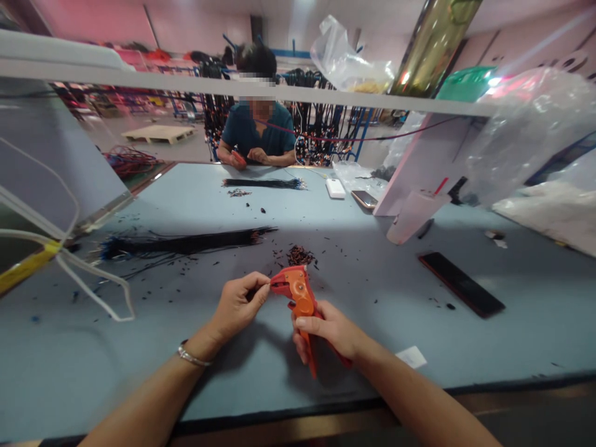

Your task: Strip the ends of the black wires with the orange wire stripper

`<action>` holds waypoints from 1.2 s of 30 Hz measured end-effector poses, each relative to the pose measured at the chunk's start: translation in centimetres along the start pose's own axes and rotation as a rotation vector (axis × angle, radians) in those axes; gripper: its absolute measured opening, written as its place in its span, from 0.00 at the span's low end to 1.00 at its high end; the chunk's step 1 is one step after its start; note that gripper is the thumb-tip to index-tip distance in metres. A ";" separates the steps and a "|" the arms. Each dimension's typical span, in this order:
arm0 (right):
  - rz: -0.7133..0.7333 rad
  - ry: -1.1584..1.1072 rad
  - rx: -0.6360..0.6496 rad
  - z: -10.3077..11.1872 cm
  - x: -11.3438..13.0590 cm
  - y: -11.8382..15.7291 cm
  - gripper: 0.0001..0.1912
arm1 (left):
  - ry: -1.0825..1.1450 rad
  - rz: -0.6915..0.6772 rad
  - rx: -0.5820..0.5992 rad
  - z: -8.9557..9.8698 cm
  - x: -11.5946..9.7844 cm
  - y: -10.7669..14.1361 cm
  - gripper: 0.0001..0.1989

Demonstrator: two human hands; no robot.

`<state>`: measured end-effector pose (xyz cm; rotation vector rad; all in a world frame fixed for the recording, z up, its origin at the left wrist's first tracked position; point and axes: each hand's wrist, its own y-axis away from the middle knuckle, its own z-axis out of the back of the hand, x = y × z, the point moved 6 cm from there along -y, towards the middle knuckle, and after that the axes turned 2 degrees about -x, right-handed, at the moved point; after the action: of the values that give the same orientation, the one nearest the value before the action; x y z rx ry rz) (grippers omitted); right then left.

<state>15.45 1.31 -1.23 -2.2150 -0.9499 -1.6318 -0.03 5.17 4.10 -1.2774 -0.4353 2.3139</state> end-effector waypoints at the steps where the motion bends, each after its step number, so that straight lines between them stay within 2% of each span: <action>1: 0.001 0.002 -0.002 0.0 0.0 0.0 0.19 | 0.002 0.001 0.000 0.0 0.0 0.0 0.10; 14: 0.004 0.036 -0.008 -0.1 0.1 0.1 0.22 | -0.019 0.016 0.025 -0.1 0.1 0.1 0.11; 23: 0.004 0.077 -0.086 -0.2 -0.3 -0.2 0.25 | -0.035 0.000 0.018 -0.1 -0.4 -0.1 0.11; 36: 0.030 0.100 -0.111 -0.3 -0.3 -0.8 0.23 | -0.061 0.049 0.018 0.1 0.0 -0.1 0.12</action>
<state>14.73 1.65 -1.52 -2.1820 -0.8155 -1.8038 -0.09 5.20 4.21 -1.2245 -0.4069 2.3981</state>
